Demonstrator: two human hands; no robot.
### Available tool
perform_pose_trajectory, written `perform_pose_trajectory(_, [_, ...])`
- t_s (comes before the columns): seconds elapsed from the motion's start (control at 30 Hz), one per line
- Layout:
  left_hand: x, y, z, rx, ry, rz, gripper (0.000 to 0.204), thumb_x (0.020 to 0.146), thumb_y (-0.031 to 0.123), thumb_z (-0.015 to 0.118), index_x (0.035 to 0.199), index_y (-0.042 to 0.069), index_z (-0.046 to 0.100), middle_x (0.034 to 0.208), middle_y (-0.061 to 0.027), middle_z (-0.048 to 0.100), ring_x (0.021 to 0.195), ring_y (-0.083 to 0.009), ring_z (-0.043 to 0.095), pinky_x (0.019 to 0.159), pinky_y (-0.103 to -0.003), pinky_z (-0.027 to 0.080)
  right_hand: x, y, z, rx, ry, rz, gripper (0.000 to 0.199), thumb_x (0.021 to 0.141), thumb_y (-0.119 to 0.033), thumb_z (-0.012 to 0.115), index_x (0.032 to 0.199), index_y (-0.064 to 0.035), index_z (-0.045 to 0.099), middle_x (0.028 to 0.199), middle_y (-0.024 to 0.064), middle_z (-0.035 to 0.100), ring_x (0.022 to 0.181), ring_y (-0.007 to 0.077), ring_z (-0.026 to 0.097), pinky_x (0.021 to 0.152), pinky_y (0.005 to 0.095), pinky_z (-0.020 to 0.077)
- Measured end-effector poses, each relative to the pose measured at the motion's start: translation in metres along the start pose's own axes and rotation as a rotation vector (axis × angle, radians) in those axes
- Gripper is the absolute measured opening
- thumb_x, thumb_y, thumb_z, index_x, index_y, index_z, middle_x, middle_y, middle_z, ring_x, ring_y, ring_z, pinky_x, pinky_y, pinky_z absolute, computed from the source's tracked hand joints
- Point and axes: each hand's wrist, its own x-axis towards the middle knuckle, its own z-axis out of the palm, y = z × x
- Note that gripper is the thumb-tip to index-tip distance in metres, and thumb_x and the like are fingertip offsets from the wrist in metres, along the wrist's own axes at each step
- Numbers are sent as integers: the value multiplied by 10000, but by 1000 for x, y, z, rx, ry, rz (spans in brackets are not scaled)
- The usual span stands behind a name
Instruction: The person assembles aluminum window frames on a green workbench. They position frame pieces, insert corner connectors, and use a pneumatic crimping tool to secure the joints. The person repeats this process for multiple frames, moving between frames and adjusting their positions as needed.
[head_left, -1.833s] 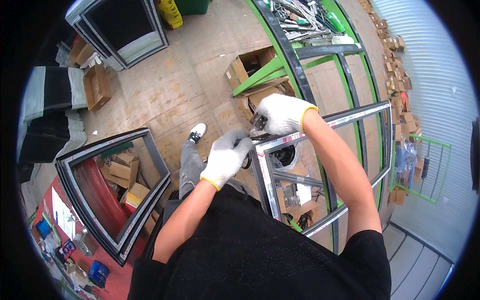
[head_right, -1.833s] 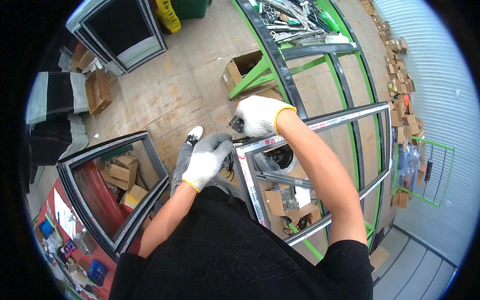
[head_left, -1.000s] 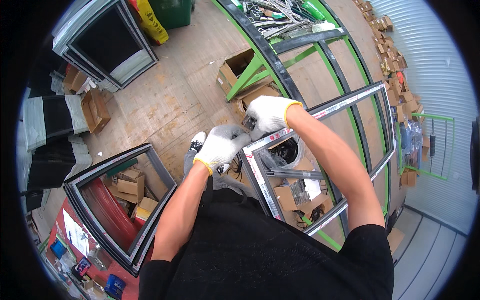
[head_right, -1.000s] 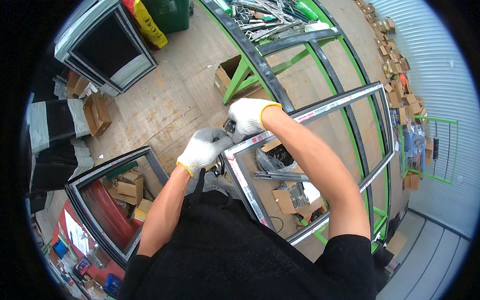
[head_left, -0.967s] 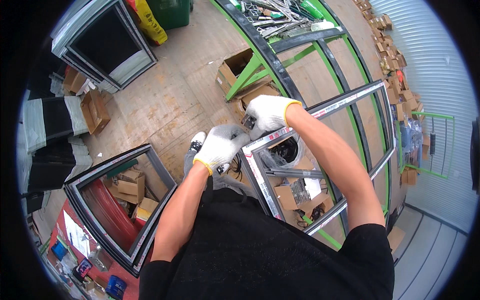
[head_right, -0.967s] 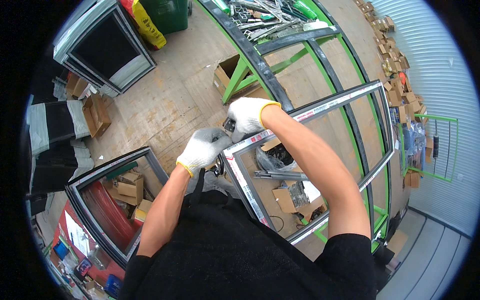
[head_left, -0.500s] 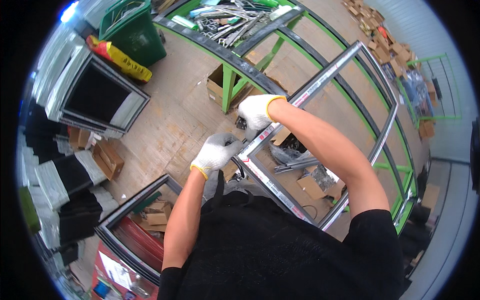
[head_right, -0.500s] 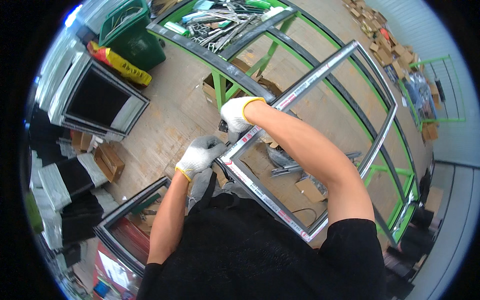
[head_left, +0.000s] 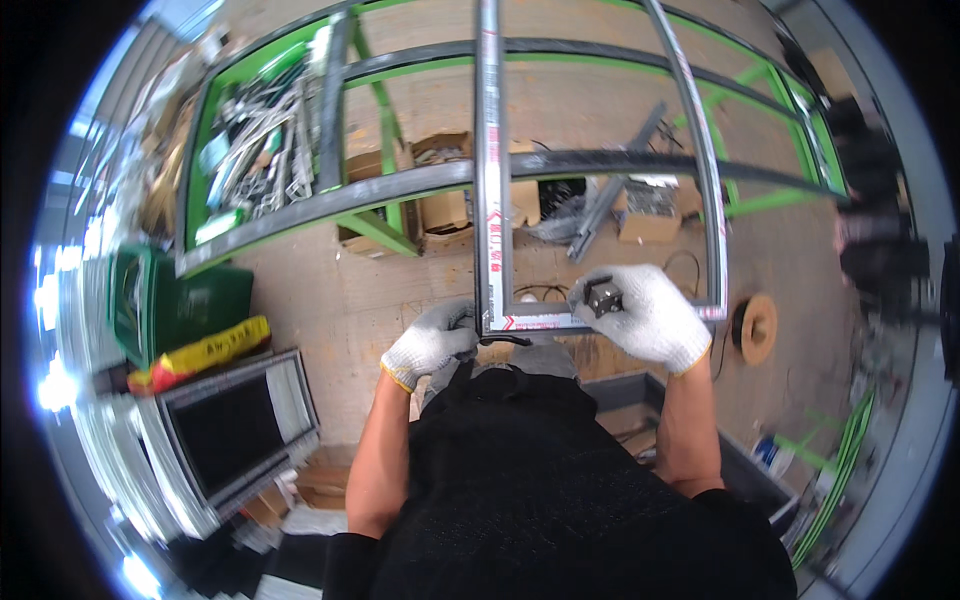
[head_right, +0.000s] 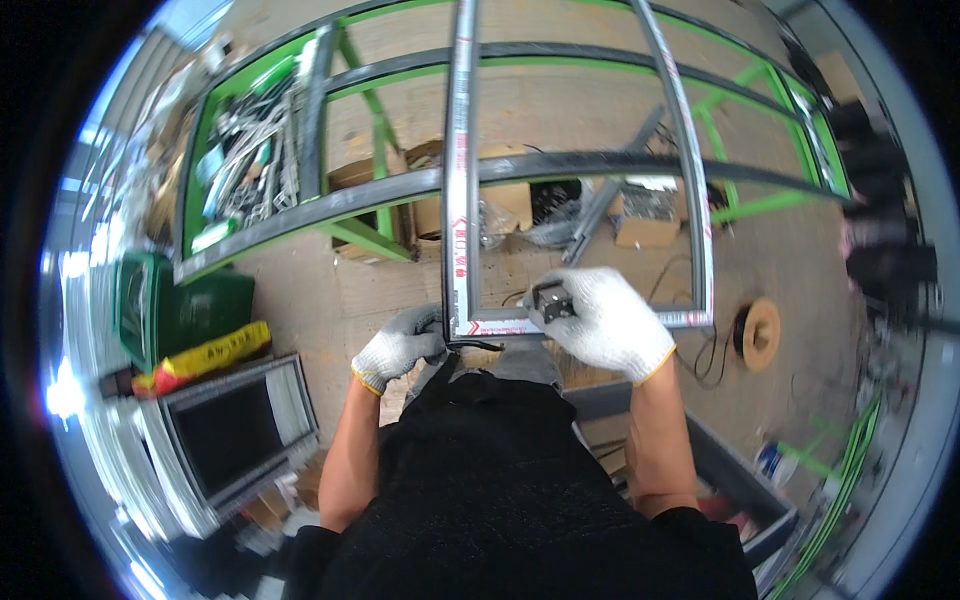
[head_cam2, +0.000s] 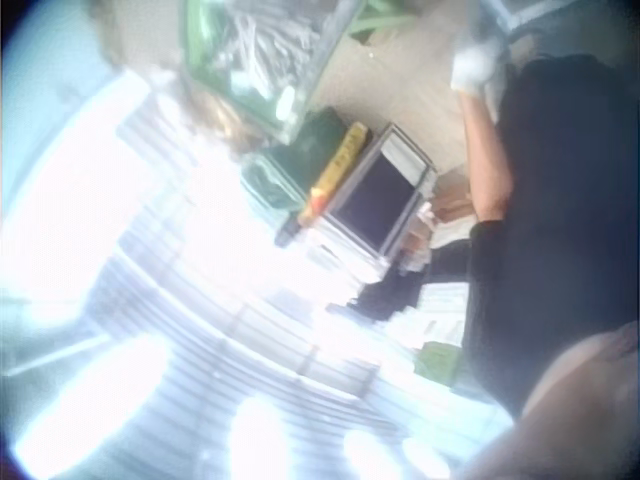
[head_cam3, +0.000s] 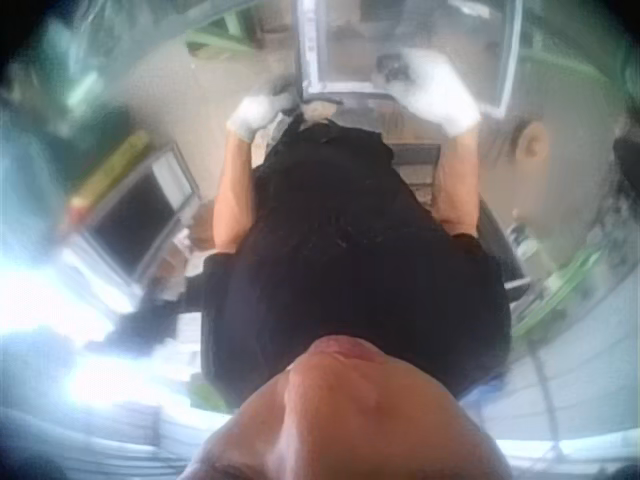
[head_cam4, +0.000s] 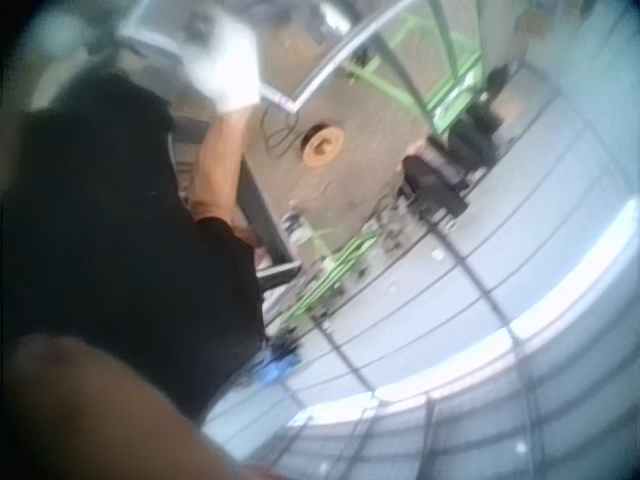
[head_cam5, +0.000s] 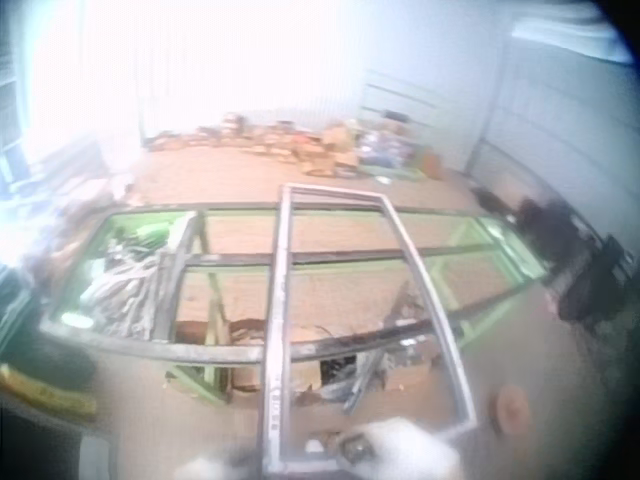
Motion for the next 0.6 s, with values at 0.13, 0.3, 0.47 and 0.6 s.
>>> perform_pose_trajectory(0.13, [12,9,-2,183,-50,28,347,896,166,752,1177,-34,707,873,-44,718,764,-129,665,708,-315,564,-54,24,73,225,184,238,255,915,-107,849,1144,-5,803,840,95,764,754,130,683,745,317,568])
perform_pose_trajectory(0.3, [30,13,-5,267,-125,-50,286,891,179,794,1057,-49,755,879,-76,754,741,-127,680,683,-324,568,-91,25,153,561,212,541,319,929,-249,853,1098,14,794,841,78,756,757,123,665,718,328,554])
perform_pose_trajectory(0.47, [42,-4,16,183,-207,-12,190,954,88,767,1075,-49,713,900,-115,763,661,-175,690,620,-328,583,-70,13,228,1366,641,496,261,990,-221,803,1083,20,767,890,59,749,778,147,686,728,305,553])
perform_pose_trajectory(0.6, [46,-15,43,199,-158,16,212,959,86,743,1099,-70,706,892,-130,753,661,-177,689,596,-320,570,-39,17,264,1356,1123,361,261,943,-135,836,1139,22,764,988,66,795,806,124,706,745,316,589])
